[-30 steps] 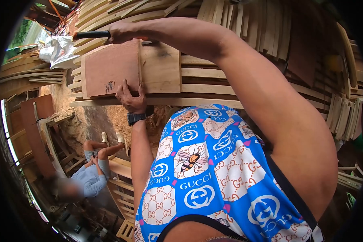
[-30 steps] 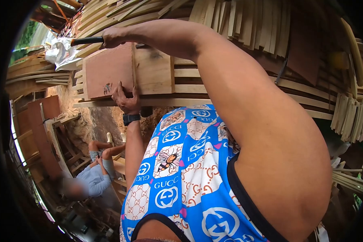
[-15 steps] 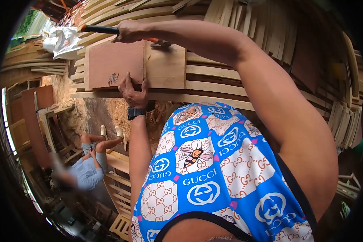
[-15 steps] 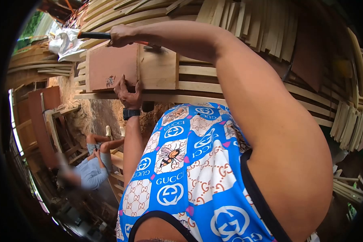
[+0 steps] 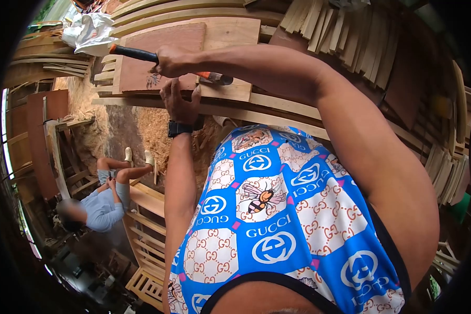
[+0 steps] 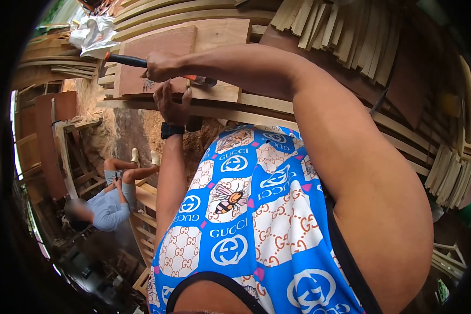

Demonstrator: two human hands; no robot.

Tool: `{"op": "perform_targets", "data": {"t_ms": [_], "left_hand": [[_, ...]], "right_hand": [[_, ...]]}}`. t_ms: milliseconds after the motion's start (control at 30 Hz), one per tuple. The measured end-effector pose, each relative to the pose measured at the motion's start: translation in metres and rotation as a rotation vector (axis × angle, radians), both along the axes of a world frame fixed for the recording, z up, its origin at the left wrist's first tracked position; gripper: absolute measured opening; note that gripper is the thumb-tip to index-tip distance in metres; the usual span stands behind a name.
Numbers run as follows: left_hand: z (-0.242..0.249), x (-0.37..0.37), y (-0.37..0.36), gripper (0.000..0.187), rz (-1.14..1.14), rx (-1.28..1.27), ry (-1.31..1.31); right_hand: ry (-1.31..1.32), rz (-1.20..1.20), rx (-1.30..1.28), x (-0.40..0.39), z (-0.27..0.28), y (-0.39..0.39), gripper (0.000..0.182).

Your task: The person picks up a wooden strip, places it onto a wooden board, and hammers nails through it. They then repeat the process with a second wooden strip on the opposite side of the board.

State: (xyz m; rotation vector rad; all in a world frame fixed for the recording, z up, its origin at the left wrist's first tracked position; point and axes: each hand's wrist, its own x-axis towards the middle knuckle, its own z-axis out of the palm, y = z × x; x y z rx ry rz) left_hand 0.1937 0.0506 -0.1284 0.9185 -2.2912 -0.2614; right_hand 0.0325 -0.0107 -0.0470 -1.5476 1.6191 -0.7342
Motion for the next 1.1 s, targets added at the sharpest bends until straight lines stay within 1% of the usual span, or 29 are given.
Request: {"op": "perform_targets", "data": {"t_ms": [67,167,200,267,300,367,400,467,500,567,600,667,700,767,800,867,900,967,1000,1067,1100], "left_hand": [[-0.001,-0.001,0.0,0.067,0.007,0.007,-0.002],[0.0,-0.002,0.001,0.066,0.023,0.013,-0.01],[0.0,-0.003,0.001,0.065,0.036,0.016,-0.014],[0.001,-0.005,0.001,0.064,0.031,0.007,0.001],[0.001,-0.004,0.001,0.064,0.029,0.001,0.011],[0.0,-0.003,0.002,0.063,0.037,0.005,-0.003],[0.0,-0.004,0.001,0.063,0.04,0.012,-0.012],[0.001,-0.005,0.001,0.062,0.039,0.005,-0.005],[0.001,-0.006,0.001,0.061,0.039,-0.001,0.004],[0.0,-0.007,0.001,0.061,0.044,-0.014,-0.004],[0.0,-0.006,0.001,0.06,0.044,-0.025,-0.017],[-0.001,-0.007,0.002,0.06,0.061,-0.026,-0.01],[-0.002,-0.008,0.003,0.06,0.083,-0.023,0.0],[-0.004,-0.009,0.001,0.06,0.063,-0.028,0.011],[-0.004,-0.007,0.001,0.06,0.041,-0.035,0.017],[-0.001,-0.007,0.002,0.059,0.052,-0.029,0.005],[0.0,-0.008,0.003,0.059,0.066,-0.02,-0.001],[0.002,-0.011,0.003,0.059,0.063,-0.015,0.009],[0.002,-0.011,0.004,0.059,0.061,-0.012,0.015],[-0.001,-0.007,0.003,0.059,0.06,-0.023,-0.002],[0.0,-0.009,0.002,0.06,0.06,-0.033,-0.009]], "right_hand": [[-0.004,0.033,0.173,-0.003,0.004,0.0,0.048],[0.037,0.097,0.168,-0.004,0.003,0.001,0.05],[0.037,0.093,0.166,-0.003,-0.004,-0.001,0.05],[0.072,0.033,-0.263,0.003,-0.022,-0.008,0.044],[0.072,0.034,-0.264,0.001,-0.016,-0.006,0.044],[0.01,0.074,0.097,-0.001,0.004,0.002,0.044],[0.008,0.073,0.095,0.0,-0.001,-0.001,0.044],[0.026,0.051,-0.092,0.001,-0.01,-0.006,0.044],[0.027,0.051,-0.092,0.001,-0.004,-0.004,0.044],[0.027,0.095,0.167,0.0,0.008,-0.001,0.046],[0.022,0.094,0.167,0.002,0.001,-0.002,0.046],[0.051,0.086,-0.178,0.002,-0.011,-0.004,0.047],[0.053,0.084,-0.176,0.0,-0.005,-0.001,0.047],[-0.049,0.086,0.147,-0.003,0.017,0.006,0.048],[-0.053,0.088,0.147,0.0,0.008,0.003,0.048],[0.031,0.103,-0.192,0.002,-0.016,-0.007,0.051],[0.031,0.101,-0.191,0.0,-0.008,-0.004,0.051],[-0.091,0.076,0.113,-0.005,0.015,0.006,0.051],[-0.092,0.077,0.114,-0.003,0.01,0.004,0.051],[0.01,0.126,0.004,0.0,0.001,-0.001,0.049],[0.012,0.123,0.002,-0.001,0.003,0.0,0.049]]}}
